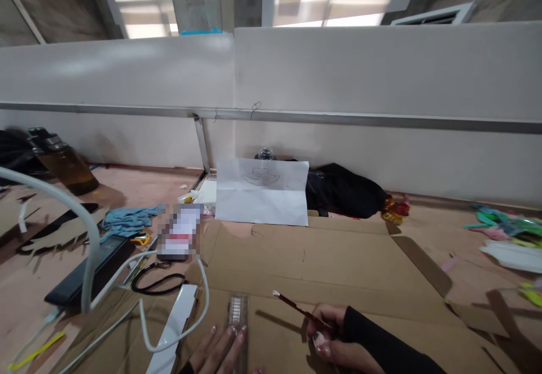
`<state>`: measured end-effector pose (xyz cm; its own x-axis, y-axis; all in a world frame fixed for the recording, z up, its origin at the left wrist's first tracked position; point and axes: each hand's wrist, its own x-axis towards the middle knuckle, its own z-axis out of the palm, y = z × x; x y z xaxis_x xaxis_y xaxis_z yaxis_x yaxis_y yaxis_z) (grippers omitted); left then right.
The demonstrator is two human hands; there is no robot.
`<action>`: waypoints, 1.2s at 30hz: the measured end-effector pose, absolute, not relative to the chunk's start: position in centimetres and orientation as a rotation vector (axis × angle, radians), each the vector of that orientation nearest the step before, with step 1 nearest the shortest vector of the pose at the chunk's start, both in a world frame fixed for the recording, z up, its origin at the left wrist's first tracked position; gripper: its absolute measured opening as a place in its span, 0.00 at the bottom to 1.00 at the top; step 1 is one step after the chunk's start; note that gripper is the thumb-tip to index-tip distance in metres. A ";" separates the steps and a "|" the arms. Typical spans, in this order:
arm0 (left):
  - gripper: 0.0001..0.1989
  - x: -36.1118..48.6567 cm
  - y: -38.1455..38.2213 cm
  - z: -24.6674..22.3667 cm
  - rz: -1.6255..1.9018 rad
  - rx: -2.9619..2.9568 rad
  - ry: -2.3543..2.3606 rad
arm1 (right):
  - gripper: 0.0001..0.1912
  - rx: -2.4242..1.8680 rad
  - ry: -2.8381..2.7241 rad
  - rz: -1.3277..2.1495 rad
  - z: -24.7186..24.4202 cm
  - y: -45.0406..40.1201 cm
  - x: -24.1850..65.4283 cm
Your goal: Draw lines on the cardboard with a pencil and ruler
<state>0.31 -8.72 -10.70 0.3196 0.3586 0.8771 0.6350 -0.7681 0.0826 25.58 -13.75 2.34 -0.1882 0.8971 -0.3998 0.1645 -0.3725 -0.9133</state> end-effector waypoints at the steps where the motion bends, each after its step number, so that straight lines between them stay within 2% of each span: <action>1: 0.19 1.2 -8.7 -10.9 -1.462 -2.305 -0.861 | 0.22 -1.494 -1.236 1.605 2.2 -13.7 25.6; 6: 0.16 4.5 -7.7 -9.1 -1.550 -2.379 -0.604 | 0.24 -1.477 -1.169 1.641 2.1 -13.7 25.5; 10: 0.25 5.2 -7.2 -7.8 -1.408 -2.401 -0.407 | 0.22 -1.460 -1.156 1.639 2.5 -13.6 25.3; 18: 0.20 5.7 -6.7 -6.0 -1.166 -2.588 -0.331 | 0.25 -1.509 -1.110 1.627 1.7 -13.6 25.4; 23: 0.11 7.6 -6.9 -6.2 -1.513 -2.421 -0.469 | 0.25 -1.479 -1.075 1.621 1.8 -13.3 25.3; 27: 0.19 8.0 -6.5 -6.2 -1.503 -2.417 -0.363 | 0.24 -1.495 -1.027 1.623 1.8 -13.1 25.3; 34: 0.20 8.1 -6.5 -6.7 -1.641 -2.395 -0.431 | 0.24 -1.509 -1.009 1.663 1.5 -13.1 25.5; 36: 0.20 8.0 -6.6 -7.1 -1.566 -2.447 -0.458 | 0.23 -1.598 -1.015 1.620 1.3 -13.2 25.6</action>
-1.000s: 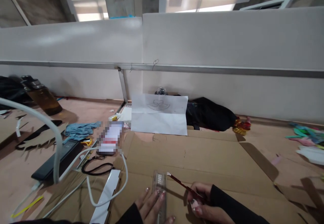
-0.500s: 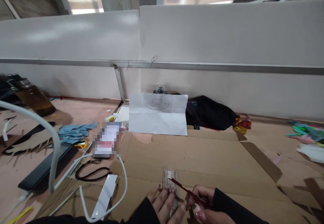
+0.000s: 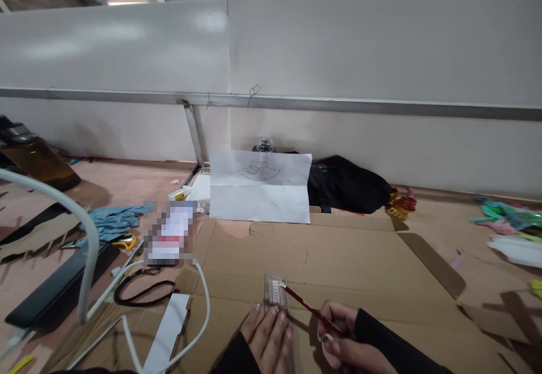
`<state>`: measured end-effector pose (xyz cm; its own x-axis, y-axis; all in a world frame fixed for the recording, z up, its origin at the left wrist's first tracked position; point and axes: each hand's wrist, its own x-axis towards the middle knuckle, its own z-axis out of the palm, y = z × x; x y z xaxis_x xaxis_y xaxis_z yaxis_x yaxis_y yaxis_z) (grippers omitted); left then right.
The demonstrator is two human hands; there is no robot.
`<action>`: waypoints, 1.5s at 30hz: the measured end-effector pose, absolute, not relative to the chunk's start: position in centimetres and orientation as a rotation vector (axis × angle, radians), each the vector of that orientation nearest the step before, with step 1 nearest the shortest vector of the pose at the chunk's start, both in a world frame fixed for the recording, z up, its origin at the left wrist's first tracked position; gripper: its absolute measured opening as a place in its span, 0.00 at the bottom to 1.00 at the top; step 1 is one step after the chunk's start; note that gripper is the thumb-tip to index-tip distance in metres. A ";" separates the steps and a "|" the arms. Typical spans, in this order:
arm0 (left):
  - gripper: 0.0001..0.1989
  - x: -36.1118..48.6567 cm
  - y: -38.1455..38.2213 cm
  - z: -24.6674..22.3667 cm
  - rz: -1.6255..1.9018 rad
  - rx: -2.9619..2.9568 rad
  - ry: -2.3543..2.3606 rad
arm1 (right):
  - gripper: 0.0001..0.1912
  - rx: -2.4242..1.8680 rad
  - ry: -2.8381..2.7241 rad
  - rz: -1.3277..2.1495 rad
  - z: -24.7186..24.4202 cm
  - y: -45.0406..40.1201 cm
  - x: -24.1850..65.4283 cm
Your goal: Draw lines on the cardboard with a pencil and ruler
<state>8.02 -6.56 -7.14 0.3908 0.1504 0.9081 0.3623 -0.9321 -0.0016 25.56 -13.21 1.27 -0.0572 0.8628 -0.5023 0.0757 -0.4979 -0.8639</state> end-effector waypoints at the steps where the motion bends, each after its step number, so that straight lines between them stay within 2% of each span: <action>1: 0.20 7.9 -6.6 -7.2 -1.511 -2.474 -0.451 | 0.22 -1.652 -1.026 1.570 1.2 -13.3 25.7; 7: 0.21 7.2 -6.0 -5.7 -1.500 -2.505 -0.404 | 0.11 -1.889 -1.141 1.344 0.9 -13.6 27.8; 11: 0.22 7.1 -5.9 -4.9 -1.484 -2.526 -0.400 | 0.09 -1.867 -1.219 1.214 0.4 -13.7 29.6; 14: 0.21 7.3 -6.3 -5.5 -1.440 -2.534 -0.421 | 0.11 -1.828 -1.223 1.225 0.2 -13.7 30.2; 19: 0.22 8.0 -7.5 -7.0 -1.610 -2.464 -0.708 | 0.17 -1.774 -1.111 1.198 2.1 -13.7 29.3; 26: 0.20 7.5 -7.2 -6.5 -1.465 -2.524 -0.679 | 0.23 -1.890 -0.917 1.166 5.8 -12.2 27.8; 31: 0.20 7.1 -7.0 -6.2 -1.352 -2.559 -0.597 | 0.26 -1.718 -0.920 1.353 4.0 -10.0 25.9; 36: 0.16 7.0 -6.5 -6.3 -1.449 -2.418 -0.461 | 0.26 -1.636 -0.868 1.515 1.9 -9.0 22.9; 40: 0.16 7.2 -6.3 -6.3 -1.545 -2.334 -0.469 | 0.28 -1.475 -0.785 1.637 1.2 -9.1 22.1; 45: 0.14 7.3 -6.5 -6.2 -1.531 -2.337 -0.497 | 0.26 -1.598 -0.877 1.442 1.3 -9.3 23.7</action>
<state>7.27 -6.51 -6.23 0.3711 0.1201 0.9208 0.4432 -0.8943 -0.0620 23.68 -9.26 1.29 0.1120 0.8895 -0.4429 -0.0152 -0.4442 -0.8958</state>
